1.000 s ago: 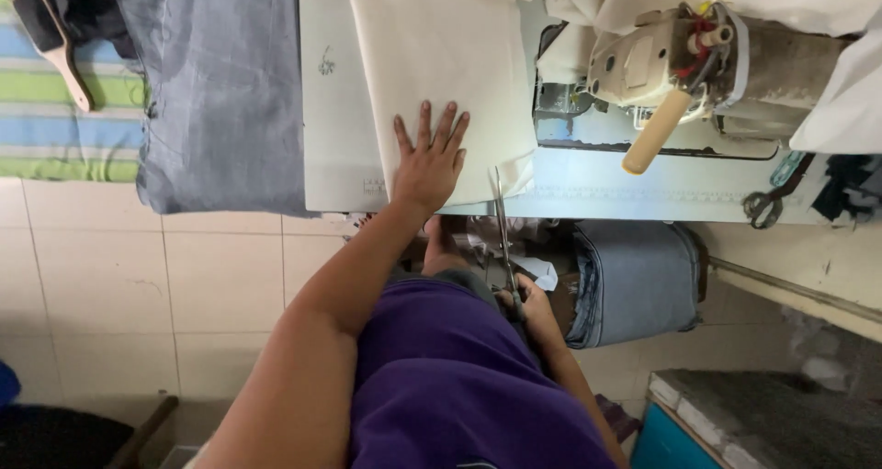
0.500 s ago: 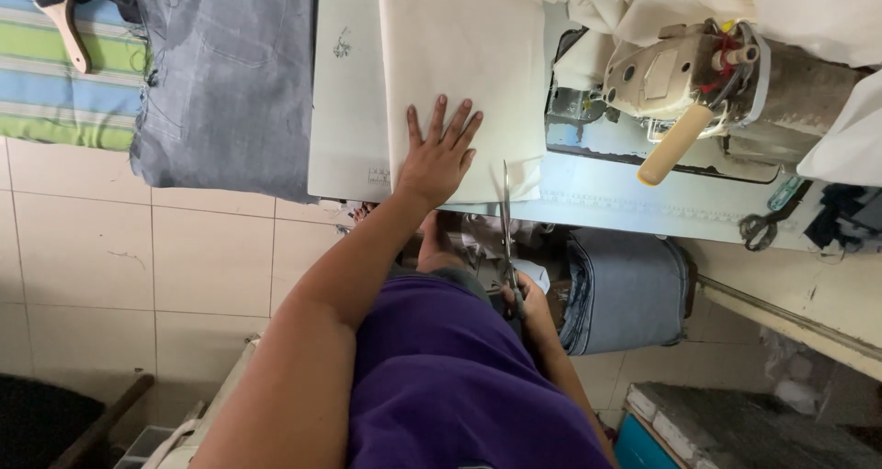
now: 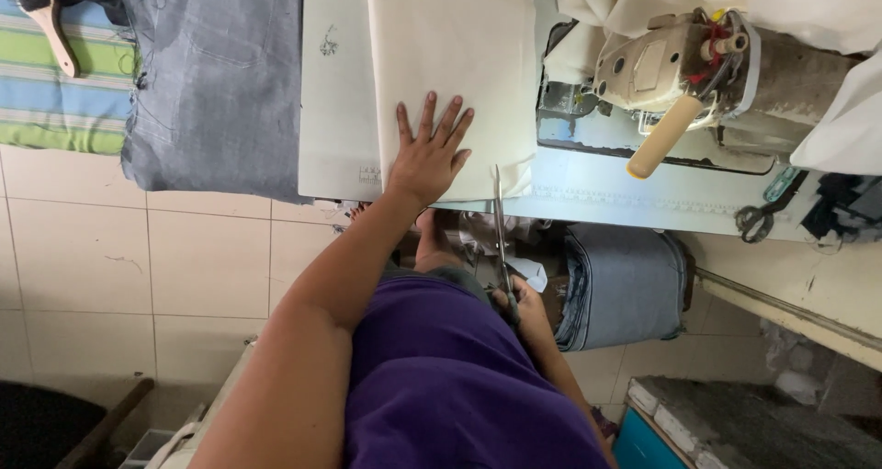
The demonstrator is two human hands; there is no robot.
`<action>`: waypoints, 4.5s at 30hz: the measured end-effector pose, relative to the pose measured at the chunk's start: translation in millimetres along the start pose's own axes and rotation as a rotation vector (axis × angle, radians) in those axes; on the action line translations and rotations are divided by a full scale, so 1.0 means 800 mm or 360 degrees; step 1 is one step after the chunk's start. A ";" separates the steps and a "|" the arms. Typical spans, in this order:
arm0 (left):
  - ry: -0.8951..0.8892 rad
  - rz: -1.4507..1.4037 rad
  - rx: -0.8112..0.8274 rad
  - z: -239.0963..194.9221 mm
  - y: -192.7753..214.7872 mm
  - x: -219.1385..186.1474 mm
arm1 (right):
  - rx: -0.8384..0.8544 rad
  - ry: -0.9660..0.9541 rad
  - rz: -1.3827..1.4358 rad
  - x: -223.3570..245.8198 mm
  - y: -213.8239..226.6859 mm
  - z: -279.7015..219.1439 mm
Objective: The person is aligning layers of white fabric on a workbench and cutting them to shape using a pair of large scissors.
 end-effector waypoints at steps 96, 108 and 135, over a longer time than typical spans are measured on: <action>-0.0082 0.0146 -0.0213 0.017 -0.015 -0.009 | -0.0183 -0.0002 -0.0009 0.053 -0.025 0.061; 0.0021 0.0212 -0.0343 0.034 0.019 0.013 | -0.0122 -0.0016 0.0131 0.079 -0.022 0.113; -0.0054 0.0106 -0.0115 0.086 0.026 0.035 | -0.0116 -0.0001 0.0180 0.140 -0.037 0.064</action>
Point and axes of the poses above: each hand's wrist, its own z-axis towards the middle knuckle, its own y-axis out of the back of the hand, x = y × z, the point moved 5 cm from there along z, towards the middle knuckle, and after that the axes turned 15 degrees about -y, right-handed, at the moved point
